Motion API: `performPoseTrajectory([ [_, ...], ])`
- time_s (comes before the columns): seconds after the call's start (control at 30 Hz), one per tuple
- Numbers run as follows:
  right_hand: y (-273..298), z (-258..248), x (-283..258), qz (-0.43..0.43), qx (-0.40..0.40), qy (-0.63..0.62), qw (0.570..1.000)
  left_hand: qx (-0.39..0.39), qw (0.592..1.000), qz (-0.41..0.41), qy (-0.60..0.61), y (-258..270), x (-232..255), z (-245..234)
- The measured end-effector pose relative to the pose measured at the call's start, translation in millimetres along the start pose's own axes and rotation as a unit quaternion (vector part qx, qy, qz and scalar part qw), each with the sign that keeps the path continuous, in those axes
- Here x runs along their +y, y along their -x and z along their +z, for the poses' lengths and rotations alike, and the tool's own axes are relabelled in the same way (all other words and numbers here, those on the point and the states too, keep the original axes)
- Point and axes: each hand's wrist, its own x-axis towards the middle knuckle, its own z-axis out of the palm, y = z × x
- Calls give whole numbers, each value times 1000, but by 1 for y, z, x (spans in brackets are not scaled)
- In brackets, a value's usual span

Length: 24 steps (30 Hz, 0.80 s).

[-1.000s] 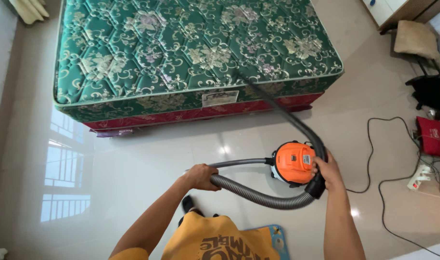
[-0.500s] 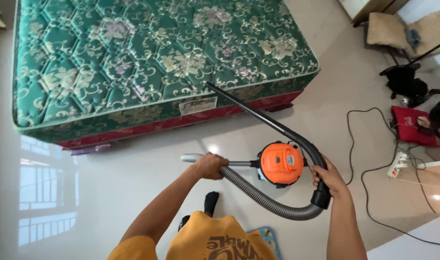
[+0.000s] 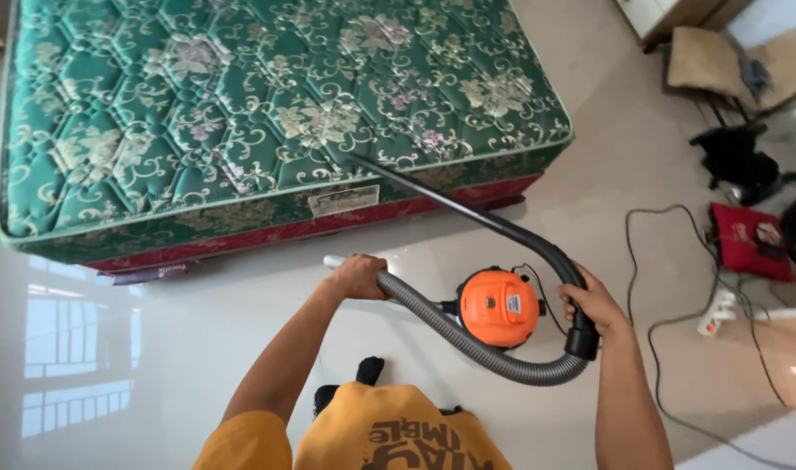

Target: The person vacuums a mattress by moving the vacuum hose attachment across the surface and edges, then lifts and tilts the mattress to vacuum the underside.

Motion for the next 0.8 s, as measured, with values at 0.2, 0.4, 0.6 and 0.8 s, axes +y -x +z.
performPoseTrajectory([
  [0.2,-56,-41,-22,-37,-32,-23,999,96,995,-18,16,10,-8,13],
  [0.4,-92,-106,-33,-14,-91,79,993,107,981,-162,17,10,41,78],
  [0.6,-142,-177,-35,-44,-114,88,989,186,974,-127,-13,6,97,120],
  [0.8,-206,-184,-94,-61,-170,180,967,229,969,-92,17,10,150,109],
])
